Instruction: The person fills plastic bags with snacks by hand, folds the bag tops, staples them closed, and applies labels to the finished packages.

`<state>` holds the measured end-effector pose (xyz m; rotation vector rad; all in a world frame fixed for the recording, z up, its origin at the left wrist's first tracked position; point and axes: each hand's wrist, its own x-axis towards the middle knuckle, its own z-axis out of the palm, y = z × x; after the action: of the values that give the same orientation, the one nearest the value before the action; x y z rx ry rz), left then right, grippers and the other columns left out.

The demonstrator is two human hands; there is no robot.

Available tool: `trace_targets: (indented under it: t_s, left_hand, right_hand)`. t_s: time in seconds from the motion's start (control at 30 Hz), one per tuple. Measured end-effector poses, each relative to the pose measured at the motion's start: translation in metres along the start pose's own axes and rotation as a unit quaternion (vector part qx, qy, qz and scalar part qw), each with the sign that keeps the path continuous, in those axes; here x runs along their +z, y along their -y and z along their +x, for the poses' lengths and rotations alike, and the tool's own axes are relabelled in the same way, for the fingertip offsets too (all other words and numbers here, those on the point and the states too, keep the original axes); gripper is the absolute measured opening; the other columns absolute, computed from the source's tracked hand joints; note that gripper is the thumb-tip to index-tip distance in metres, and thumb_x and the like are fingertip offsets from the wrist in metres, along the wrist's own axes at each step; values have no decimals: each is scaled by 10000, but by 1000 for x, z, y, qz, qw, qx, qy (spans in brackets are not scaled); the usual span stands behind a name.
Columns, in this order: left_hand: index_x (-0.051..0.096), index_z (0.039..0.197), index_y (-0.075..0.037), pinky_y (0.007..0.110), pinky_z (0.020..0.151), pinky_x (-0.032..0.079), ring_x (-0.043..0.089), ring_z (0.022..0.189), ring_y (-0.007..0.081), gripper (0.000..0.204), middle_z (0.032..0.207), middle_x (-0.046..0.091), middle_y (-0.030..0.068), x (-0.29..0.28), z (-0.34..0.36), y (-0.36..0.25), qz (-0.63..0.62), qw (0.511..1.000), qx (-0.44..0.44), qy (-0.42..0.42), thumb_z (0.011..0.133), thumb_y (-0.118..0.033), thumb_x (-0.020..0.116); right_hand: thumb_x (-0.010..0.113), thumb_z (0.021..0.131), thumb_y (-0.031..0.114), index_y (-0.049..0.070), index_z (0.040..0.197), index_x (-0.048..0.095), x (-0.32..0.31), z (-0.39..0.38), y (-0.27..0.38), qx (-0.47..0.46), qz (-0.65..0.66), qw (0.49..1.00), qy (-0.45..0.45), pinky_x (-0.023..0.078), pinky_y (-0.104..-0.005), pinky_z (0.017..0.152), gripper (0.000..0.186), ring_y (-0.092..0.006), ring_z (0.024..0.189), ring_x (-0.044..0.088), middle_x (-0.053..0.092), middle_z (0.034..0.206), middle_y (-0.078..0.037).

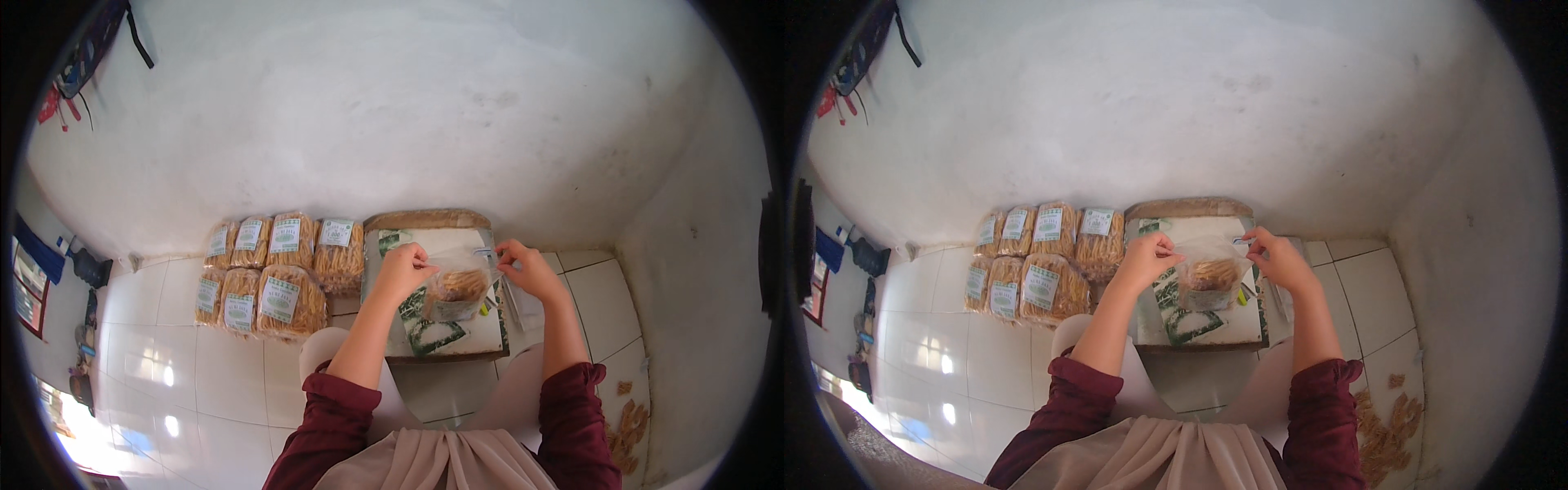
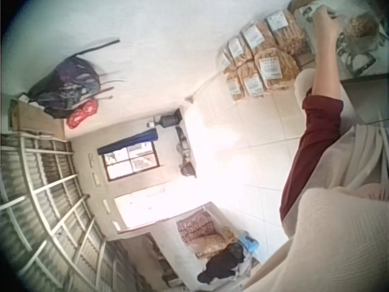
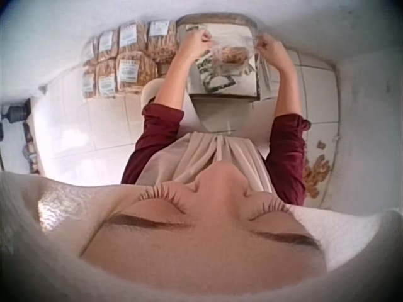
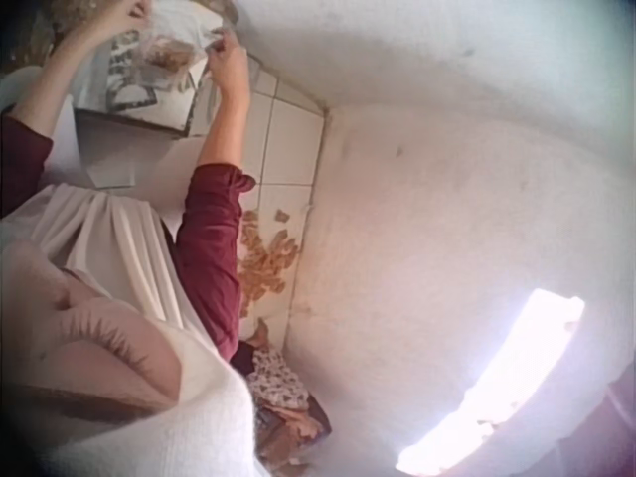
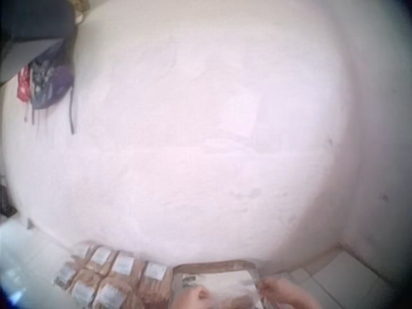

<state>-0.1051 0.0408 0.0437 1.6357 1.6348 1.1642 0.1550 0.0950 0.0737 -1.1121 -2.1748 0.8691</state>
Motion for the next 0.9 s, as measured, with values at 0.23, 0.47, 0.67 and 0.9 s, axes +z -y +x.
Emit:
trace_targets:
  t_s: [0.23, 0.47, 0.67, 0.9]
  left_hand:
    - [650, 835, 28, 308, 646, 478, 596, 673, 201, 137, 777, 625, 121, -2, 1, 0, 38, 999, 12, -6, 779, -97, 656]
    - [656, 810, 4, 314, 647, 473, 598, 681, 221, 97, 767, 616, 127, -1, -2, 2, 54, 998, 3, -23, 754, -75, 654]
    - [654, 810, 3, 327, 651, 479, 613, 699, 246, 97, 781, 620, 138, 7, 1, 0, 54, 998, 19, -38, 753, -76, 651]
    - [645, 817, 10, 310, 636, 483, 623, 690, 234, 109, 792, 626, 141, 7, 5, 3, 59, 996, 31, -61, 775, -91, 644]
  right_hand:
    - [649, 721, 39, 51, 1056, 565, -23, 1, 11, 89, -97, 990, 59, 457, -301, 743, 345, -197, 766, 582, 603, 800, -84]
    - [719, 649, 161, 118, 1175, 507, 9, 33, 84, -128, -228, 963, 60, 461, -399, 818, 569, -305, 989, 573, 599, 1074, -130]
    - [759, 614, 217, 171, 1259, 432, 48, 58, 52, 21, -291, 937, 191, 462, -394, 839, 725, -302, 1025, 560, 579, 1131, -138]
    - [725, 637, 178, 165, 1167, 549, 44, 58, 18, 23, -228, 949, 216, 482, -376, 782, 559, -267, 918, 610, 652, 974, -81]
